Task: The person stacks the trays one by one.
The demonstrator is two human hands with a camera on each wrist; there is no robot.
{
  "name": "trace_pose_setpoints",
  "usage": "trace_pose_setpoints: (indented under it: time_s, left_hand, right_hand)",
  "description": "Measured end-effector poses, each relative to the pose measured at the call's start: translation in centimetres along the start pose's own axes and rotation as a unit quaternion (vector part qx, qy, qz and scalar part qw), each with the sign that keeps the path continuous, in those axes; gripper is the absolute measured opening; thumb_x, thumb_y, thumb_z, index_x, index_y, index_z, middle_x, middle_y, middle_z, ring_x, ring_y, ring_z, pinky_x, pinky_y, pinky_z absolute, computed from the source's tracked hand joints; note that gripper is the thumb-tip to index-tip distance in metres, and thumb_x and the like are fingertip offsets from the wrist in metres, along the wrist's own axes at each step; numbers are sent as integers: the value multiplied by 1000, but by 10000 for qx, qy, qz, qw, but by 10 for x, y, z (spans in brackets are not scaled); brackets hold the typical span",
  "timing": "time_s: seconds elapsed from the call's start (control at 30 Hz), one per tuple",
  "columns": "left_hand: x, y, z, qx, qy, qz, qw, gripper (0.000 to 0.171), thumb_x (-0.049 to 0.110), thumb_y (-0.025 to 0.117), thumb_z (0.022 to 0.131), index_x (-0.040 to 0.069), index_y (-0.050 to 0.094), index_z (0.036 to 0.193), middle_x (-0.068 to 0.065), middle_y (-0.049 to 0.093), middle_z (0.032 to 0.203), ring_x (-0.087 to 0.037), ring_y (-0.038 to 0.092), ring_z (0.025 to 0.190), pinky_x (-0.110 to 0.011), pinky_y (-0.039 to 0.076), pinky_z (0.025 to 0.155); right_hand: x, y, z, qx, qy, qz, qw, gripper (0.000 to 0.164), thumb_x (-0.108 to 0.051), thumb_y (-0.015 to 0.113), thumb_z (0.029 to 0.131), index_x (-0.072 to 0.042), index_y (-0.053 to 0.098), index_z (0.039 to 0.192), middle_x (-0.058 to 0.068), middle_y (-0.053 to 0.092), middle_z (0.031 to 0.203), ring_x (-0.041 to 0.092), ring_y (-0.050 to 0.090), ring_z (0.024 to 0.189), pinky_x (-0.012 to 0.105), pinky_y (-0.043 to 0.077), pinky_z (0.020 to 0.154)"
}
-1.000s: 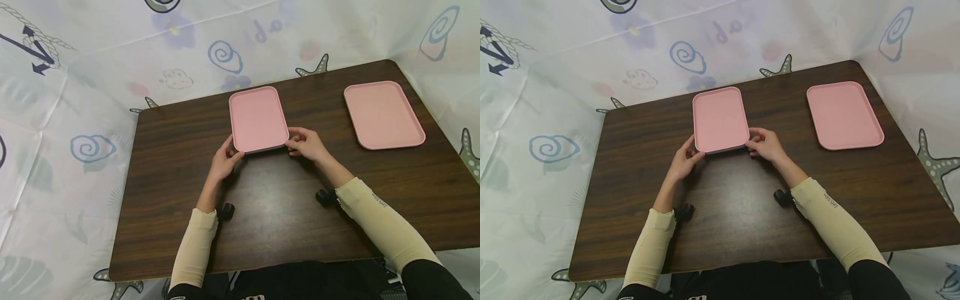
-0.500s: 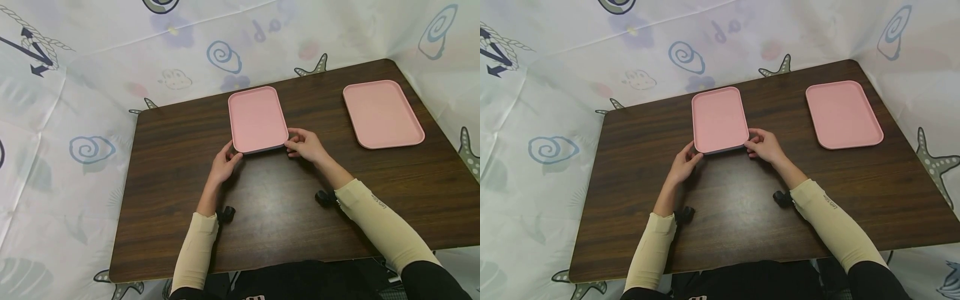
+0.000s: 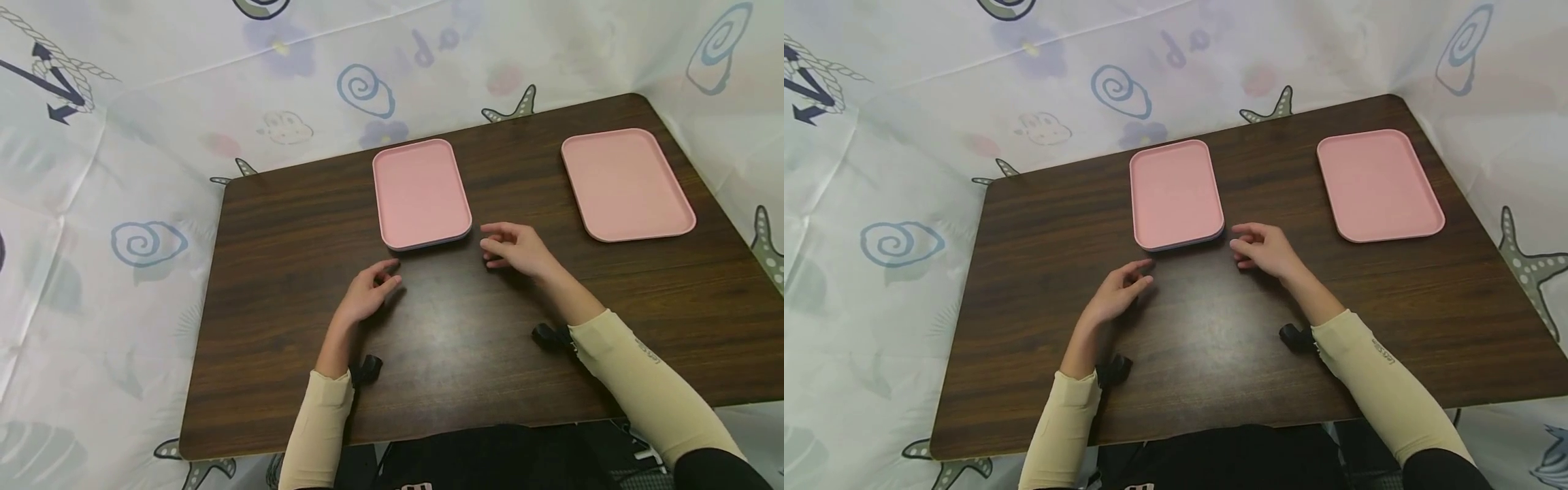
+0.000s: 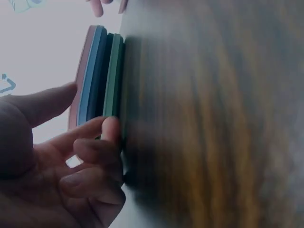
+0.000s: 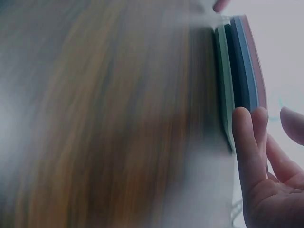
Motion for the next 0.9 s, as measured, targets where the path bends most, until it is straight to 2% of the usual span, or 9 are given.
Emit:
trace_pose_setpoints:
  time_s: [0.1, 0.23, 0.37, 0.47, 0.57, 0.63, 0.7, 0.8, 0.9]
  left_hand:
    - [10, 7, -3, -327, 233, 198, 9990, 41, 27, 60, 99, 10, 58, 136, -7, 62, 95, -16, 51, 67, -30, 41, 60]
    - [27, 23, 3, -643, 610, 250, 9958, 42, 27, 60, 99, 9, 58, 136, -4, 65, 94, -15, 52, 64, -29, 41, 57]
    - [48, 42, 14, -816, 849, 245, 9927, 41, 27, 62, 98, 10, 59, 136, -1, 67, 95, -12, 55, 61, -27, 42, 55]
    - [67, 60, 24, -984, 951, 121, 9905, 41, 26, 62, 98, 11, 59, 136, -1, 68, 97, -14, 59, 61, -25, 44, 55]
    - [88, 82, 36, -1149, 1079, -10, 9875, 41, 25, 63, 98, 11, 59, 136, 1, 68, 97, -19, 63, 62, -24, 46, 56]
    - [103, 98, 43, -1254, 1155, -53, 9853, 42, 26, 62, 98, 11, 58, 136, 2, 67, 98, -21, 64, 62, -24, 47, 57]
    - [117, 113, 50, -1276, 1230, 29, 9842, 42, 27, 62, 98, 12, 58, 137, 5, 67, 98, -17, 64, 64, -23, 46, 60]
    - [136, 136, 62, -1305, 1193, 115, 9842, 44, 29, 62, 97, 14, 57, 138, 7, 66, 100, -10, 61, 68, -20, 45, 65]
    - [151, 157, 74, -1402, 882, -98, 9861, 48, 31, 62, 97, 15, 53, 142, 8, 65, 103, -7, 60, 69, -19, 45, 65]
  right_hand:
    - [2, -14, -9, 40, -22, -33, 10000, 49, -16, 62, 98, 8, 48, 138, 22, 55, 117, 20, 65, 89, 38, 56, 79]
    - [6, -42, -20, 345, -100, -98, 9993, 52, -20, 62, 98, 9, 47, 138, 13, 57, 117, 15, 65, 90, 35, 56, 78]
    - [11, -79, -32, 1055, -188, 98, 9942, 39, -18, 63, 97, 2, 56, 130, -1, 62, 103, 11, 66, 84, 30, 57, 72]
    - [12, -109, -41, 1857, -307, 95, 9821, 27, -13, 64, 95, 0, 61, 119, -9, 64, 89, 6, 67, 73, 25, 56, 63]
    - [12, -141, -50, 2745, -198, -573, 9597, 31, -15, 64, 95, 4, 61, 118, -19, 61, 75, 0, 64, 60, 19, 53, 54]
    - [11, -165, -57, 3285, 169, -1297, 9354, 41, -24, 62, 94, 4, 60, 123, -25, 55, 68, -8, 58, 58, 14, 49, 55]
    - [11, -187, -63, 3699, 714, -1991, 9047, 47, -35, 59, 93, -3, 61, 128, -30, 50, 71, -10, 51, 66, 16, 46, 68]
    - [11, -212, -70, 4045, 1396, -2633, 8646, 54, -43, 53, 93, -8, 60, 133, -13, 56, 87, 14, 51, 88, 39, 39, 87]
    - [11, -230, -72, 4157, 1628, -2862, 8478, 55, -41, 47, 96, -3, 56, 135, 14, 55, 108, 36, 47, 99, 56, 31, 95]
Point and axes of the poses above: each hand's wrist, its own z-axis towards the middle knuckle, its own y-axis out of the palm, x = y × z, the point moved 2 cm from there along z, towards the middle knuckle
